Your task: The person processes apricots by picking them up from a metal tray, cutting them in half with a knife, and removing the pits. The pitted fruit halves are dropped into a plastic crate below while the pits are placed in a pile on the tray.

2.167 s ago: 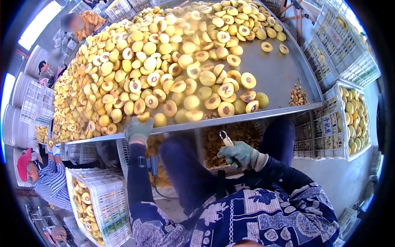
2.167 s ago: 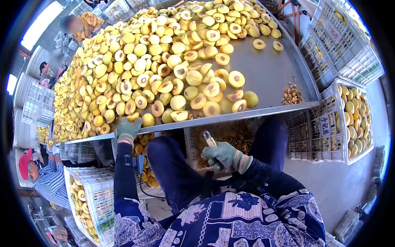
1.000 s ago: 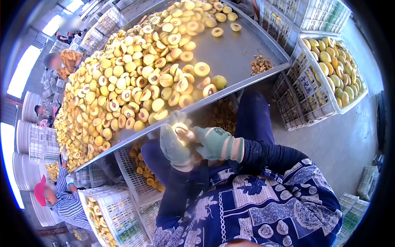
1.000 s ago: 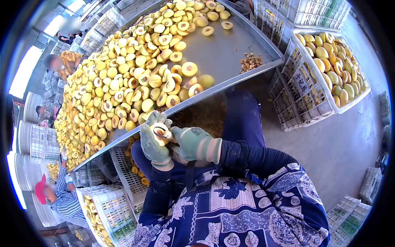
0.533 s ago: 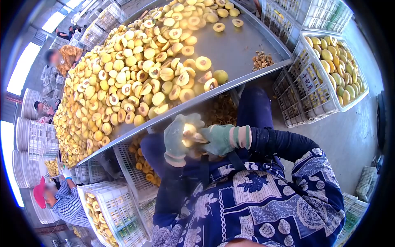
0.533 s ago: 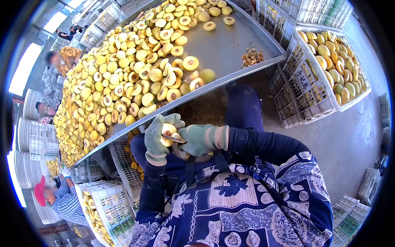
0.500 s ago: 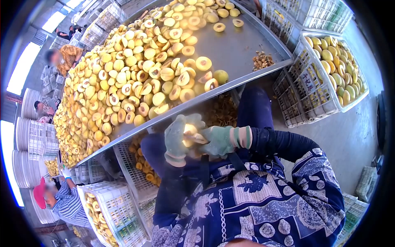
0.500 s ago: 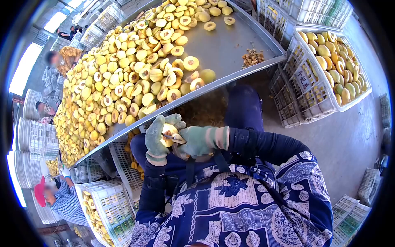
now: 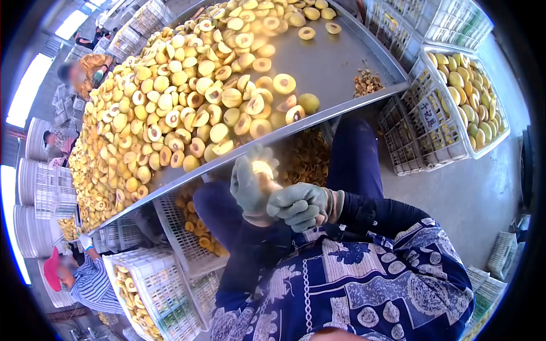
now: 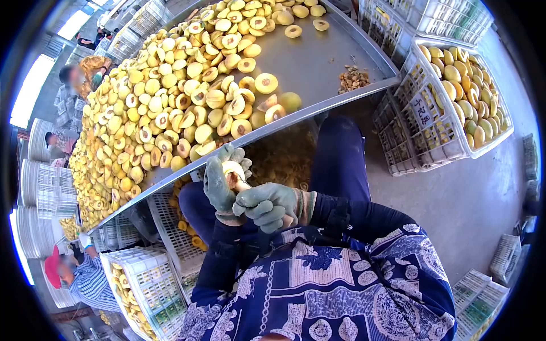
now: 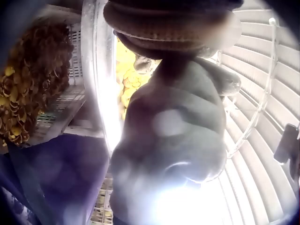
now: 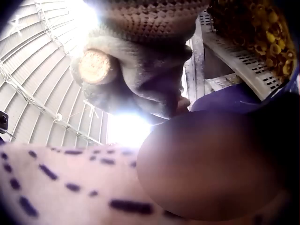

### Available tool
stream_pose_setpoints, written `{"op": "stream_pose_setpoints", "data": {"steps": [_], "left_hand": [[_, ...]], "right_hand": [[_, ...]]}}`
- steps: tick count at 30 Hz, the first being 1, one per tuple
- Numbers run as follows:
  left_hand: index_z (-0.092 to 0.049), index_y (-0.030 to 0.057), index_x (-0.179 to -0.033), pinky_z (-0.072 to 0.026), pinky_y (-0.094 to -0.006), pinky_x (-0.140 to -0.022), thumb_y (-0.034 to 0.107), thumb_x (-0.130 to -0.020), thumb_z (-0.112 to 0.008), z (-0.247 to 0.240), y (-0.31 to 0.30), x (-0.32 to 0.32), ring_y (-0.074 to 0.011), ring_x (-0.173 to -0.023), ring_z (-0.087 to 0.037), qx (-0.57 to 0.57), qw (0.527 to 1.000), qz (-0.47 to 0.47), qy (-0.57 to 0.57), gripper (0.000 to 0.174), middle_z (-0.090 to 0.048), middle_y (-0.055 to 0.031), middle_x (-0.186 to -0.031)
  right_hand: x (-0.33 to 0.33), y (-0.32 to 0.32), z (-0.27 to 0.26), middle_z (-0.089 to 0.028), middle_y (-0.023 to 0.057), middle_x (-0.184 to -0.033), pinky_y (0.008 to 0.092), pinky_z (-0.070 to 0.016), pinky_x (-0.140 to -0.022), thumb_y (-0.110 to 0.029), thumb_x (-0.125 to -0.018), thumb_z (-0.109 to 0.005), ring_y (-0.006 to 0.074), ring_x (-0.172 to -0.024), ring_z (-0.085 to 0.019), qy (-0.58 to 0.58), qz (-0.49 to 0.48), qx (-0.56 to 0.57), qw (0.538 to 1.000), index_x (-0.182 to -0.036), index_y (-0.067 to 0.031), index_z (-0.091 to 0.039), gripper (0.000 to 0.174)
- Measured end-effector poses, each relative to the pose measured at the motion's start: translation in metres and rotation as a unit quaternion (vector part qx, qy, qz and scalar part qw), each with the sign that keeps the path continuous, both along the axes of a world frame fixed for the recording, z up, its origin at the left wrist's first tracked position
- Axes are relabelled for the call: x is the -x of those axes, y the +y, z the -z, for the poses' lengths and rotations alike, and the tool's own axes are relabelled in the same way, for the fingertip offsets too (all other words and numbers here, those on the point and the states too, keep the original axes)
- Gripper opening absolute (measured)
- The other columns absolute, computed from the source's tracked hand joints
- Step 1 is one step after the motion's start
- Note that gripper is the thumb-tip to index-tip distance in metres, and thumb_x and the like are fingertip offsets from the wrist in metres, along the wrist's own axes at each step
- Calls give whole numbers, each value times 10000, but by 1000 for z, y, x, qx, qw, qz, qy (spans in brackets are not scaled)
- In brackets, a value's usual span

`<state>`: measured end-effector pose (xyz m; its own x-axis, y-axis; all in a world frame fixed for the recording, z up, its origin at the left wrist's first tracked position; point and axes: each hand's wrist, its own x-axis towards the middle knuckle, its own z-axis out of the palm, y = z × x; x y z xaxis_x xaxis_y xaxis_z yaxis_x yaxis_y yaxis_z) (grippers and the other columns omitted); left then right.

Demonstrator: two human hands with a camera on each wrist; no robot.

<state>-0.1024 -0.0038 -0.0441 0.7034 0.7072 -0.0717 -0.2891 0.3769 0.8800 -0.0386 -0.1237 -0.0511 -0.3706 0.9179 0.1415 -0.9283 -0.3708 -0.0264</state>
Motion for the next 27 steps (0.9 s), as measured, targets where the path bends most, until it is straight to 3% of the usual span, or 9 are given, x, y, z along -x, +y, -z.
{"op": "stream_pose_setpoints", "data": {"steps": [8,9,10,12,13,14,15,23,27], "left_hand": [[-555,-38,-1139,-525,-295,-684,361,-920,-514,-8,18,1,-228,-825,-633,-44,992,-101,54,456,-641,-159,-997],[-554,-46,-1121,-523,-294,-695,313,-907,-522,-9,35,10,-235,-816,-636,-386,894,-185,135,419,-640,-165,-1001],[-553,-54,-1104,-522,-292,-706,265,-893,-529,-10,50,19,-242,-806,-639,-673,670,-241,201,383,-640,-171,-1006],[-563,-47,-1081,-526,-297,-732,176,-841,-596,-11,81,44,-247,-873,-643,-660,672,-284,176,329,-641,-164,-987],[-572,-33,-1090,-523,-277,-736,199,-846,-607,1,106,65,-245,-922,-633,-258,913,-288,129,338,-637,-157,-1005],[-592,-9,-1093,-519,-261,-722,301,-875,-583,6,126,83,-253,-925,-630,-535,769,-295,191,379,-635,-155,-1036],[-600,-14,-1098,-521,-287,-715,331,-887,-573,-4,144,103,-226,-946,-622,-333,877,-278,209,405,-636,-126,-1019],[-618,62,-1047,-466,-384,-840,454,-807,-601,11,233,65,-356,-952,-603,-556,493,94,663,460,-613,-236,-1064],[-619,95,-1088,-444,-406,-889,571,-713,-603,10,227,24,-358,-1022,-591,-463,544,67,697,607,-633,-192,-1075]], "right_hand": [[13,16,-5,-464,-48,-536,202,-350,-321,-207,-991,-364,53,-336,-391,169,27,-84,982,-1025,38,-518,292],[10,15,-17,-461,-45,-538,200,-343,-322,-218,-986,-379,55,-340,-387,148,37,-108,982,-1012,37,-520,293],[5,16,-24,-459,-43,-540,197,-336,-323,-229,-982,-394,57,-344,-383,126,47,-134,982,-999,36,-522,295],[-8,19,-22,-460,-38,-542,192,-325,-323,-236,-964,-436,57,-357,-386,6,51,-20,998,-989,27,-528,280],[-14,19,-22,-461,-34,-545,187,-315,-323,-242,-947,-477,58,-370,-389,-115,54,96,987,-978,18,-534,269],[-19,22,-19,-474,-16,-561,202,-313,-330,-259,-890,-570,68,-395,-399,-212,33,233,949,-917,-7,-564,253],[-21,27,-10,-497,3,-591,228,-346,-352,-263,-848,-610,91,-420,-436,-395,60,305,864,-863,-32,-590,233],[-39,62,22,-561,74,-644,303,-429,-407,-253,-832,-593,166,-471,-530,-575,53,366,730,-843,0,-551,257],[-34,54,16,-551,69,-595,297,-438,-393,-251,-802,-632,151,-433,-514,-585,109,348,724,-720,-38,-517,255]]}}
